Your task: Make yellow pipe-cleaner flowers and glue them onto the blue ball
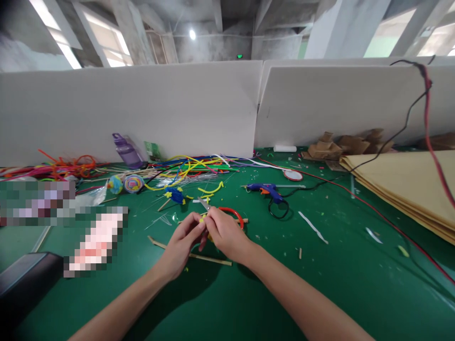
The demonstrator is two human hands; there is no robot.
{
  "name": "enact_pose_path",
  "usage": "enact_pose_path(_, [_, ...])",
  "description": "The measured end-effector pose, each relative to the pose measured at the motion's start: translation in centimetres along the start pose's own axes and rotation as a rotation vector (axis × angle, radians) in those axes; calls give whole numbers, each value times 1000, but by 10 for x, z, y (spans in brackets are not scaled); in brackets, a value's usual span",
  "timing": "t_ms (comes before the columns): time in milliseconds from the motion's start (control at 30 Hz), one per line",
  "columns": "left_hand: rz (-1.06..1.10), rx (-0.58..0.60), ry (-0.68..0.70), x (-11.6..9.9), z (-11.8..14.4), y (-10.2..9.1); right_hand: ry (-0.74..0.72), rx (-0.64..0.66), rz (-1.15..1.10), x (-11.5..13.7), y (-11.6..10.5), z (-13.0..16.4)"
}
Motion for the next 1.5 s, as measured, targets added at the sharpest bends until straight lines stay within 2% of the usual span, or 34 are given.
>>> enact_pose_path(167, [-29, -7, 50, 0, 0, -1, 55, 71, -29, 2, -5, -3])
enact_pose_path(300, [-55, -5, 84, 1, 2, 1, 33, 61, -17, 2, -4, -2])
enact_pose_path(500, [-56, 11, 69, 1, 3, 0, -43, 9, 5, 3, -4, -1])
enact_pose_path(767, [3, 59, 36, 1, 4, 1, -62, 37, -17, 6, -7, -3])
enact_pose_path(900, [-101, 91, 74, -5, 2, -2, -84, 87, -29, 8, -14, -6])
enact_pose_path(1067, [-307, 111, 199, -15, -1, -10, -125, 155, -66, 10, -20, -7])
enact_pose_path(1167, [-323, 131, 237, -15, -2, -13, -101, 200, -115, 12, -21, -7])
enact_pose_path(1300, [-242, 171, 264, -15, 1, -13, -31, 273, -218, 14, -22, -8])
enact_pose_path(1500, [-214, 186, 223, -17, 1, -11, 15, 263, -246, 18, -24, -8])
Point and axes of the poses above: each hand's wrist, its own z-axis away from the middle knuckle, its own y-axis out of the palm, x = y × z, the point moved 2 cm from there along -z, towards the middle knuckle, and after that the axes turned 14 degrees about -x, right-handed, at the moved point
